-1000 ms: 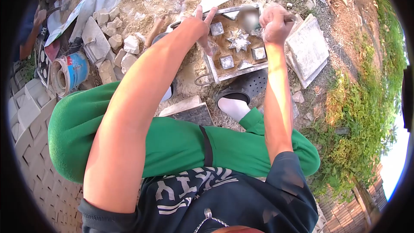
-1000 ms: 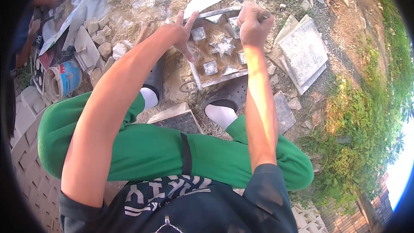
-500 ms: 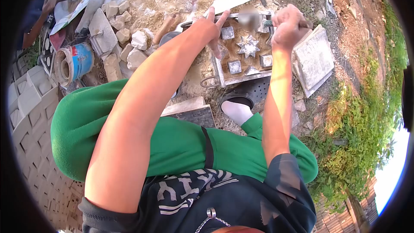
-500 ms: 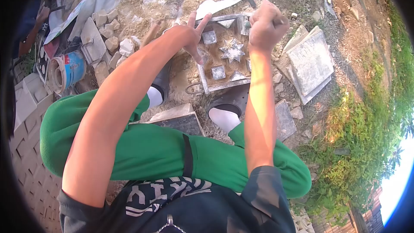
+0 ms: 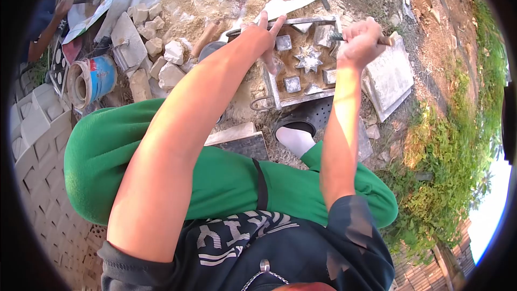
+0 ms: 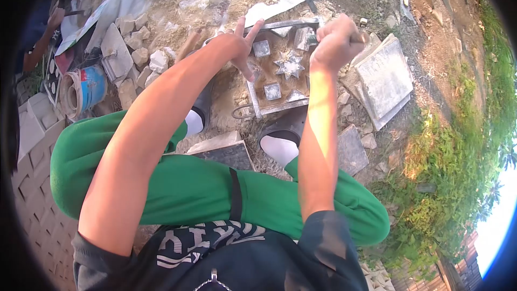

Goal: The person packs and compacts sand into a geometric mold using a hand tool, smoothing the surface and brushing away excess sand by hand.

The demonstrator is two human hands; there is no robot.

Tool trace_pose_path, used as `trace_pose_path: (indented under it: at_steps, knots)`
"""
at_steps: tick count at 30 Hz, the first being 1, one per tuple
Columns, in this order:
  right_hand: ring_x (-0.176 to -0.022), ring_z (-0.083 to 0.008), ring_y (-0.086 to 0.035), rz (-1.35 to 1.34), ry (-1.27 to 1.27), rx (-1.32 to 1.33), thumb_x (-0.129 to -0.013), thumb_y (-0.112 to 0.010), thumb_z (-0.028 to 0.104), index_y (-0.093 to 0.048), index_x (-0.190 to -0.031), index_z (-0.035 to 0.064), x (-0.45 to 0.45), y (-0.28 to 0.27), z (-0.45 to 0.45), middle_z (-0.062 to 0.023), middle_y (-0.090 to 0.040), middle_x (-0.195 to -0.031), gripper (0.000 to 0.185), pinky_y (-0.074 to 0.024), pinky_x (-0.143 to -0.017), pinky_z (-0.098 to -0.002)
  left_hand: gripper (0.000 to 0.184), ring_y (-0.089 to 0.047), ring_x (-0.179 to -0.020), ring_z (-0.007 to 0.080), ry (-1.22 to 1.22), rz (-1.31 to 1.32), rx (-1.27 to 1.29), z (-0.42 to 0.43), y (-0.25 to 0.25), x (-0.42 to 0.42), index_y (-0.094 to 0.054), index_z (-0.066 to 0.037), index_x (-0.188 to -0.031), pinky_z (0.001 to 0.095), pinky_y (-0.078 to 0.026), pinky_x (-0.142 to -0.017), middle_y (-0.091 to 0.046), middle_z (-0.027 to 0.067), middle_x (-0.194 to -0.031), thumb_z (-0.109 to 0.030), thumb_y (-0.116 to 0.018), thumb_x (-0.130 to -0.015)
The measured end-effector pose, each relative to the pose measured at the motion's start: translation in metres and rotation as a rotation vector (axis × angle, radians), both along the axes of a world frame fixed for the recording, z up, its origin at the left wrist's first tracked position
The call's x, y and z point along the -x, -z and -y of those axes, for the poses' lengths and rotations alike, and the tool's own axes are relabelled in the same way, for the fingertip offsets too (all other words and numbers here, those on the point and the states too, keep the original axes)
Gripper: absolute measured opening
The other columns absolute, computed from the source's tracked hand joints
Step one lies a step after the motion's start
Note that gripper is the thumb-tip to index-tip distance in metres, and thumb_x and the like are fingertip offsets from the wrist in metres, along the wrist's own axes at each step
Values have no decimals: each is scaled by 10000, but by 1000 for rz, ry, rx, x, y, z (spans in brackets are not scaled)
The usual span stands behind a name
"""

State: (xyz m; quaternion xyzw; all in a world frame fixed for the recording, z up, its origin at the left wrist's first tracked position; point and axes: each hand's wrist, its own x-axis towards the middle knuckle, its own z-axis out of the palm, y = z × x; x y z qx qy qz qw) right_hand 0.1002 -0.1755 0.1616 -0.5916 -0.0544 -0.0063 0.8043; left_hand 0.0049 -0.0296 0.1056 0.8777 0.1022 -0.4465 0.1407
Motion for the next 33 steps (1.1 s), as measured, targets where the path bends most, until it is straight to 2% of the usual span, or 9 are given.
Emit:
trace_pose_path:
  at_steps: [4, 8, 12, 15, 18, 22, 24, 28, 33]
  knots:
    - [-372, -80, -292, -43, 117, 156, -821, -478, 62, -313, -464, 130, 18, 13, -23, 15, -330, -412, 399, -240, -418, -273, 1567, -493, -1268, 433, -1, -30, 32, 1, -4, -1, 286, -283, -1487, 480, -450, -1013, 56, 278, -1585, -623, -884, -502]
    - [-408, -100, -349, -152, 381, 5, -811, -477, 71, -352, -500, 126, 24, -5, -14, 1, -361, -434, 340, -319, -474, -257, 1577, -492, -1269, 431, -8, -32, 30, 0, -1, -1, 280, -290, -1489, 477, -448, -1017, 55, 268, -1589, -625, -890, -486]
    - [-503, -114, -417, -225, 247, 188, -808, -544, 114, -372, -557, 125, 31, 5, -21, -13, -421, -516, 305, -340, -552, -276, 1587, -482, -1278, 436, -38, -10, 33, 2, -4, 2, 286, -295, -1486, 485, -433, -1034, 67, 263, -1590, -616, -898, -479]
    - [-519, -104, -369, -223, 499, -18, -797, -563, 134, -358, -559, 126, 42, -3, -16, 11, -388, -535, 314, -329, -585, -268, 1585, -470, -1289, 439, -55, -21, 63, 0, -6, 2, 274, -306, -1490, 498, -414, -1051, 62, 254, -1593, -603, -906, -474]
    - [-538, -93, -373, -252, 254, 232, -818, -560, 133, -397, -559, 105, 54, 12, -27, 13, -432, -560, 307, -332, -586, -265, 1590, -460, -1296, 440, -72, 7, 24, 3, -3, 2, 264, -317, -1492, 505, -399, -1064, 54, 250, -1595, -581, -919, -463]
    - [-519, -83, -402, -134, 381, 52, -849, -546, 113, -413, -547, 106, 55, 1, -16, 16, -445, -539, 330, -323, -554, -257, 1592, -459, -1298, 435, -91, 65, 26, -1, 2, 3, 259, -327, -1493, 507, -403, -1062, 49, 248, -1596, -562, -929, -459]
    - [-451, -87, -382, -87, 257, 244, -838, -542, 96, -404, -511, 115, 55, 32, -21, 7, -438, -487, 355, -309, -503, -258, 1593, -456, -1301, 432, -90, 20, 60, 1, -1, 4, 256, -325, -1495, 515, -398, -1065, 43, 246, -1597, -558, -930, -457]
    - [-428, -87, -384, -98, 135, 99, -819, -514, 60, -392, -490, 105, 27, -3, -8, -10, -446, -465, 355, -296, -469, -251, 1596, -451, -1308, 433, -95, 37, 65, 1, 2, 7, 271, -330, -1488, 534, -379, -1077, 52, 243, -1597, -558, -929, -460]
    - [-407, -75, -352, -54, -123, 344, -866, -496, 49, -390, -478, 105, 20, 5, -13, 5, -404, -446, 406, -267, -432, -263, 1587, -423, -1330, 440, -99, 53, 71, 1, -1, 9, 276, -331, -1486, 535, -355, -1093, 60, 243, -1596, -556, -926, -474]
